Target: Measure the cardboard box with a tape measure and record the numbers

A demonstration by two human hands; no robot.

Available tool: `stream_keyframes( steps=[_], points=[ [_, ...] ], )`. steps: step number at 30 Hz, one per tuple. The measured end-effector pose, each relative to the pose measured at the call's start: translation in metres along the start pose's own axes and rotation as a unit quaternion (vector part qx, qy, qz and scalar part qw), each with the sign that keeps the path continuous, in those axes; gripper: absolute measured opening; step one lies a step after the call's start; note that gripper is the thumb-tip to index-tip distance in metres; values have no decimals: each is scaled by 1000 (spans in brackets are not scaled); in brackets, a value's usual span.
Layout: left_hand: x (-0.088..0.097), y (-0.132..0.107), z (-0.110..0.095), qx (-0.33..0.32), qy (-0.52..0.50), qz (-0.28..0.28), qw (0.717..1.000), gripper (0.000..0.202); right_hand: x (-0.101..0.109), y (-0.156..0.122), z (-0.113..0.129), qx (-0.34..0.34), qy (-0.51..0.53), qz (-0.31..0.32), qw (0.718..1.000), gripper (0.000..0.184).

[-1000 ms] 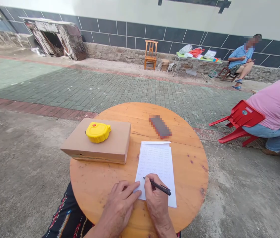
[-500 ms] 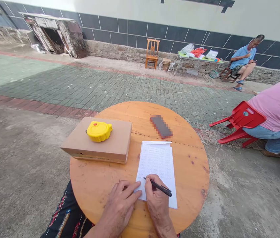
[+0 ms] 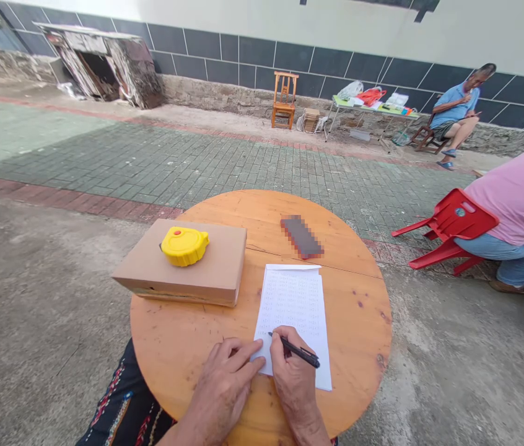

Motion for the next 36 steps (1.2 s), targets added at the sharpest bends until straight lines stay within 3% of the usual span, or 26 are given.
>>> stream_keyframes(
  steps=[14,20,24,27,29,31,34,36],
  points=[
    [-2,-2,1,6,-8,15,1000,27,2,-1,-3,2,32,10,999,25],
    [1,-1,0,2,-3,16,1000,29,5,-1,-7,-21,91,-51,994,23],
    [3,1,-2,0,5,13,1000,29,7,0,-4,12,44,-65,997,21],
    [5,2,-2,-3,3,10,1000,30,18,1,-8,84,-59,-48,994,21],
    [5,2,-3,-1,1,12,1000,32,30,4,-12,158,-168,-26,973,28],
    [6,3,-2,4,1,16,1000,35,41,11,-17,206,-292,11,934,37],
    [5,3,-2,1,2,12,1000,38,52,23,-22,215,-431,87,872,45],
    [4,3,-1,-2,3,4,1000,38,55,27,-25,219,-469,108,849,50]
  ],
)
Point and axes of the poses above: each hand's wrist, its own y-axis towards the middle knuckle, its own x-axis out of the back of the hand, z = x × y, the point moved 1 cm from there along y, towards the middle knuckle, and after that the axes turned 10 degrees about z, right-handed, at the moved point
